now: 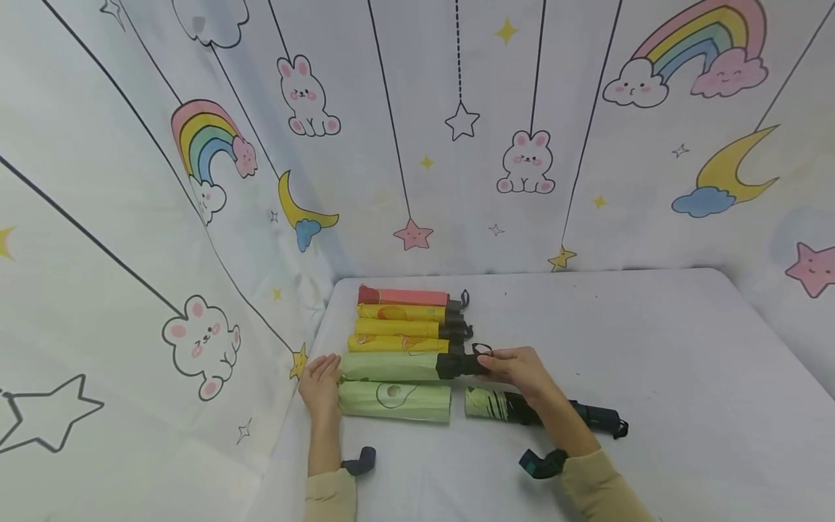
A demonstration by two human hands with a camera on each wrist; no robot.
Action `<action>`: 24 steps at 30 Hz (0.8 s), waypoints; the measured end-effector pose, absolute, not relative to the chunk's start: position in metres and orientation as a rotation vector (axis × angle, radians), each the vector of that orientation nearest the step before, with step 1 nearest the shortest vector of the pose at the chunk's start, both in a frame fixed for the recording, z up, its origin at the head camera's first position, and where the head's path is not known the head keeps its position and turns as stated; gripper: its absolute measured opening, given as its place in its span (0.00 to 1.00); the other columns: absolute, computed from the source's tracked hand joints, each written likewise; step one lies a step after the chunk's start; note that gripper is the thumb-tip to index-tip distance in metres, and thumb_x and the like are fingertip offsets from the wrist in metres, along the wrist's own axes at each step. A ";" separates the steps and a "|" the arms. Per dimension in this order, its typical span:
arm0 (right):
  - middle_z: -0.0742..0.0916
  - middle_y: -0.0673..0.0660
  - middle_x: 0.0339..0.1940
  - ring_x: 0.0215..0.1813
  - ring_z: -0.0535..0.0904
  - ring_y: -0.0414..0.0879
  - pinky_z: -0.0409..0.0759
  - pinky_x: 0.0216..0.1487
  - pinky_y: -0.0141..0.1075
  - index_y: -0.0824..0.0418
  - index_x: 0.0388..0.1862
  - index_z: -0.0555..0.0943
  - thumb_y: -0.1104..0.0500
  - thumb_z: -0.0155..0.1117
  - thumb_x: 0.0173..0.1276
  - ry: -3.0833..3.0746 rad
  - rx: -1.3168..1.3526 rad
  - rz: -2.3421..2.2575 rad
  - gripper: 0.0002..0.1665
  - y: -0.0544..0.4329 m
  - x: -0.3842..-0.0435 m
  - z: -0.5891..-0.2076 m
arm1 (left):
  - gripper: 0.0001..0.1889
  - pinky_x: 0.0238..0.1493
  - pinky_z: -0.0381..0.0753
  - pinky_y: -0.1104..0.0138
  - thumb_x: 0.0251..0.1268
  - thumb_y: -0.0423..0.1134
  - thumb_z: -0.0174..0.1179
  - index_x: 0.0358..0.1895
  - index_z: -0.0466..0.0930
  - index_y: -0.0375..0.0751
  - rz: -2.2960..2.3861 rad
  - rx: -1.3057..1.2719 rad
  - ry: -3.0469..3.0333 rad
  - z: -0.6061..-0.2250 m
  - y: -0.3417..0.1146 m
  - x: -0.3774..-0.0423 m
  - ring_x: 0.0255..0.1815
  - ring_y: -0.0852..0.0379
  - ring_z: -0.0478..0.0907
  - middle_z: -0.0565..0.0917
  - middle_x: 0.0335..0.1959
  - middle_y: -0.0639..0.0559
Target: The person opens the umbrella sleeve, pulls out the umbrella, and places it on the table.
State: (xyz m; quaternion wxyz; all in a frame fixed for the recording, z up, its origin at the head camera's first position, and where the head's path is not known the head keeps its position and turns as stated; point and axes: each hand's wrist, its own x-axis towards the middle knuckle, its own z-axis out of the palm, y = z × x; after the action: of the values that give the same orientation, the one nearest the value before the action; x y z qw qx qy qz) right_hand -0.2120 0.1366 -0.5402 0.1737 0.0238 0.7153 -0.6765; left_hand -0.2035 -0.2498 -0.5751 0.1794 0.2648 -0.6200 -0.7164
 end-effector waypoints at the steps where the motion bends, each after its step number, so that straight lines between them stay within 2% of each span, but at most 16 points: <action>1: 0.90 0.64 0.53 0.52 0.90 0.55 0.59 0.78 0.68 0.71 0.61 0.84 0.49 0.75 0.69 2.027 0.064 -1.919 0.31 0.137 -0.212 -0.540 | 0.26 0.61 0.82 0.68 0.72 0.20 0.57 0.71 0.66 0.26 -2.024 0.751 -1.754 -0.575 -0.250 -0.204 0.68 0.42 0.79 0.78 0.67 0.31; 10: 0.85 0.68 0.63 0.53 0.90 0.55 0.56 0.77 0.70 0.71 0.61 0.83 0.47 0.75 0.69 2.049 0.053 -1.907 0.33 0.146 -0.209 -0.540 | 0.26 0.63 0.82 0.67 0.72 0.20 0.57 0.71 0.65 0.25 -2.033 0.739 -1.759 -0.572 -0.248 -0.202 0.69 0.42 0.78 0.78 0.67 0.31; 24: 0.86 0.66 0.61 0.54 0.89 0.55 0.56 0.77 0.71 0.71 0.60 0.84 0.47 0.73 0.71 2.060 0.013 -1.914 0.31 0.161 -0.203 -0.537 | 0.26 0.64 0.81 0.64 0.72 0.19 0.57 0.71 0.65 0.25 -2.037 0.754 -1.748 -0.567 -0.246 -0.200 0.68 0.41 0.78 0.78 0.67 0.30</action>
State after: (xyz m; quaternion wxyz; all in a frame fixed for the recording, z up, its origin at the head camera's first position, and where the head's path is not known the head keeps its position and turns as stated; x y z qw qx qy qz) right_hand -0.2029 0.1608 -0.5370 0.1640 0.0046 0.7226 -0.6715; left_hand -0.2001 -0.2460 -0.5673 0.1757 0.2663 -0.6172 -0.7193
